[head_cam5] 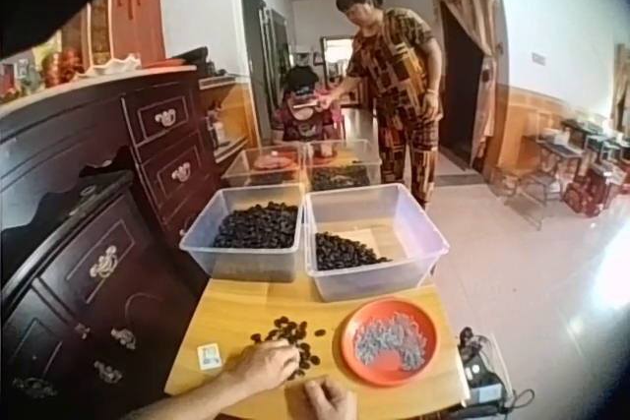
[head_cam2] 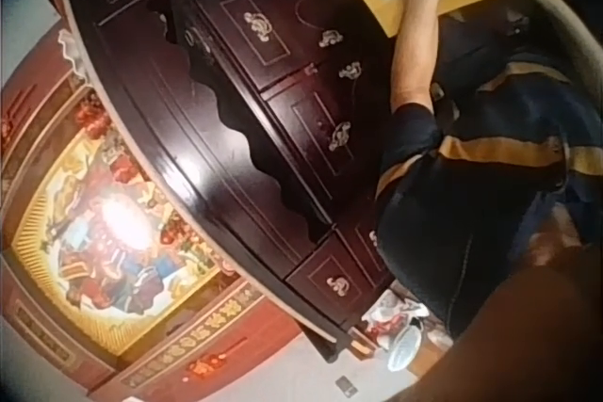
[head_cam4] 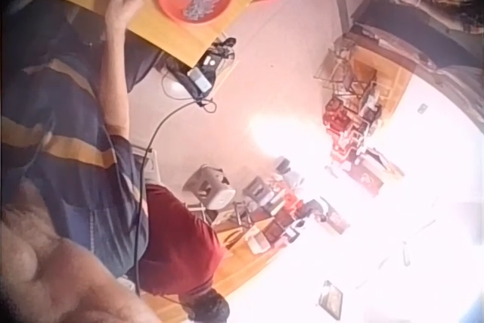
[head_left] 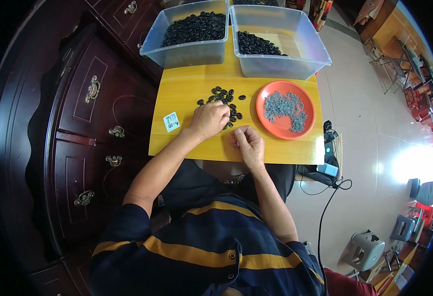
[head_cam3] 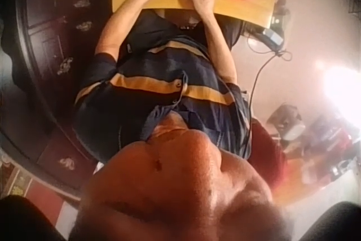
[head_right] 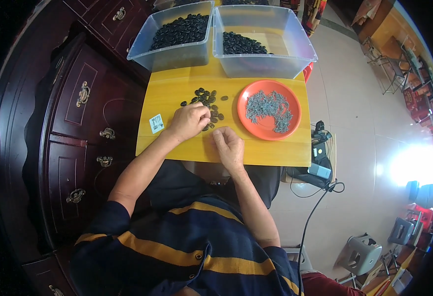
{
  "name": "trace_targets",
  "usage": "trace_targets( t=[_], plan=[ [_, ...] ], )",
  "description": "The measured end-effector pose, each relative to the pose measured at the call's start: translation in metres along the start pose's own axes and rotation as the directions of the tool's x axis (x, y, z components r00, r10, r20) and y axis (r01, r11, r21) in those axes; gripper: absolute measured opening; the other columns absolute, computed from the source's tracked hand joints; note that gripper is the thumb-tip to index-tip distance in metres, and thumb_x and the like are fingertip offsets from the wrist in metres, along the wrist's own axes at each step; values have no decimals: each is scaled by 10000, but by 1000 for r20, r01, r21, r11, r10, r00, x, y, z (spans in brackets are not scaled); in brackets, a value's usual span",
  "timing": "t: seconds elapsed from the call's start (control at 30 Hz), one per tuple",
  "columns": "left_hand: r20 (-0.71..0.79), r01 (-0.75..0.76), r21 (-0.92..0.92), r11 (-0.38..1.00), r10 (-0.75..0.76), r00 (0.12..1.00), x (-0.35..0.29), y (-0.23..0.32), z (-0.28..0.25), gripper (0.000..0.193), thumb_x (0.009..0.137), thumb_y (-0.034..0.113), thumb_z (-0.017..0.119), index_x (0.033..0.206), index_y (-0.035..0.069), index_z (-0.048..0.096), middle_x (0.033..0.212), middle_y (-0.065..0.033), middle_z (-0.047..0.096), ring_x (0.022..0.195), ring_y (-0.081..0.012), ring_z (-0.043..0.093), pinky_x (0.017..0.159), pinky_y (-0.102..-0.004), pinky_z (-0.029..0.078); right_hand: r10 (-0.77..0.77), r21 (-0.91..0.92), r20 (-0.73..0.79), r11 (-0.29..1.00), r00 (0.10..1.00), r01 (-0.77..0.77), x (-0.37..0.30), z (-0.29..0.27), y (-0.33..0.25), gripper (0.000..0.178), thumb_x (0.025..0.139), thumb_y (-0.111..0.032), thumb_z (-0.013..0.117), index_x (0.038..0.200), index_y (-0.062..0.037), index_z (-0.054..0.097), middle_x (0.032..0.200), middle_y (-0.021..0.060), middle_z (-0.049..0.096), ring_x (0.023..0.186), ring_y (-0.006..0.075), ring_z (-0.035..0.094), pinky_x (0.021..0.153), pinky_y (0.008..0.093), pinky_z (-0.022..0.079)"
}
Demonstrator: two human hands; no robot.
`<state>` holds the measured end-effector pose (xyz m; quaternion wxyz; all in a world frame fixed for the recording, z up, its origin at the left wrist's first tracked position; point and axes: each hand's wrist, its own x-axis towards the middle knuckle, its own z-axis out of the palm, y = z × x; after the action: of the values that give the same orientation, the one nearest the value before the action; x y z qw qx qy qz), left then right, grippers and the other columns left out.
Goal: The person assembles components by retrieving black plastic pieces from a container and inserting metal pins into them by hand.
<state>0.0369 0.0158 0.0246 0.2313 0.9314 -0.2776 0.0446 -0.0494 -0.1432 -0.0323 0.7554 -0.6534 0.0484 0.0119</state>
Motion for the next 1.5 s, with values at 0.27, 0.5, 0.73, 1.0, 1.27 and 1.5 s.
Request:
trace_targets(
  t=[0.27,0.5,0.73,1.0,1.27,1.5],
  plan=[
    [160,200,-665,719,-124,979,-11,24,1,47,863,52,702,876,8,693,754,31,649,670,-19,555,581,-216,464,-35,237,-28,971,999,40,-3,0,-2,180,976,-53,611,1138,-41,535,1040,42,612,780,89,631,661,215,525],
    [456,483,-774,409,-170,874,-9,26,-2,105,910,142,685,866,51,713,731,18,659,597,-37,522,548,-214,437,-108,215,-80,969,991,123,-10,-8,-2,87,949,-26,644,1007,-27,579,876,10,635,745,72,612,644,221,521],
    [80,-20,-425,905,59,995,44,52,0,97,844,126,706,845,29,709,726,-52,679,620,-108,610,589,-271,477,-171,-92,-123,983,978,160,-17,-12,-14,66,867,-19,653,928,-28,627,702,17,640,623,61,618,580,240,499],
    [169,-259,-84,962,270,948,98,84,50,76,818,145,630,814,101,692,829,-90,680,820,-305,674,717,-443,536,-257,-285,-4,926,966,246,-16,-11,-16,125,831,-37,654,950,-11,625,755,93,659,603,154,638,588,294,517],
    [386,-482,84,872,417,823,119,87,65,86,819,172,627,817,106,682,844,-90,668,852,-314,674,730,-472,541,-304,-296,-3,910,953,289,-14,-15,-12,114,843,-24,657,946,1,614,725,49,645,579,91,626,546,255,502],
    [485,-590,129,797,468,738,130,85,65,111,774,122,598,809,40,665,827,-141,667,813,-349,673,699,-490,540,-301,-283,11,914,954,291,-13,-11,-10,113,840,-12,659,941,1,611,721,30,635,590,67,613,553,238,500]
  ],
)
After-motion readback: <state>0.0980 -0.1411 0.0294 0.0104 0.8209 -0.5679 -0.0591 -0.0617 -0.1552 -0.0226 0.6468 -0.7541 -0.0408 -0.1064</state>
